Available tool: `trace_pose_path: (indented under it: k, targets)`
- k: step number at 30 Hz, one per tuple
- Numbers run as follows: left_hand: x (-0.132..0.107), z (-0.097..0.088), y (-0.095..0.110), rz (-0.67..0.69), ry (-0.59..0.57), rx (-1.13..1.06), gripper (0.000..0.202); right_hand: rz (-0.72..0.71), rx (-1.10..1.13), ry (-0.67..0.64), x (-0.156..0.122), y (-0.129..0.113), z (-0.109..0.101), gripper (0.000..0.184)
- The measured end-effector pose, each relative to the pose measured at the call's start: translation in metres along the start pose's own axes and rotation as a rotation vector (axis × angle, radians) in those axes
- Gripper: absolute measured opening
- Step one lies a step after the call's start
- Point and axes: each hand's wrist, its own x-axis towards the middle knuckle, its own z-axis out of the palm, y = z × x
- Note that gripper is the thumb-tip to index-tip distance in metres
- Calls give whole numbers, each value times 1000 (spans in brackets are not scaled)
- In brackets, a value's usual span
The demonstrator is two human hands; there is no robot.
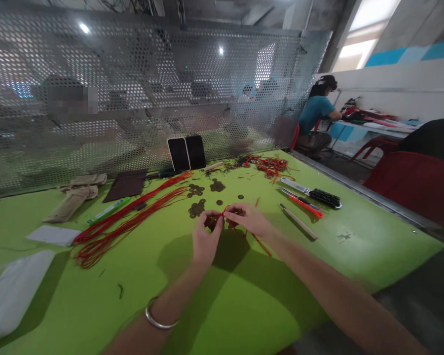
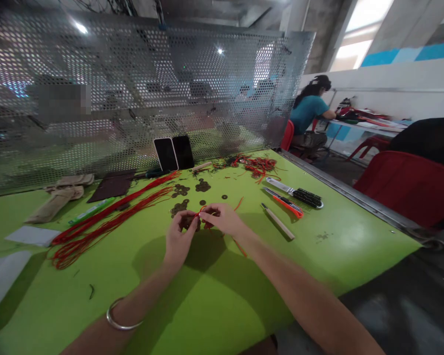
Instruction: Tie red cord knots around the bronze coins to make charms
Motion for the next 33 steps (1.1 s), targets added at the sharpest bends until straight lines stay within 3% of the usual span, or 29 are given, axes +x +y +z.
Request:
trace_pose_path:
  k: [33]
  targets:
    - [0, 1, -1, -1, -12, 5, 12, -15, -63, -19, 3, 8, -1, 25]
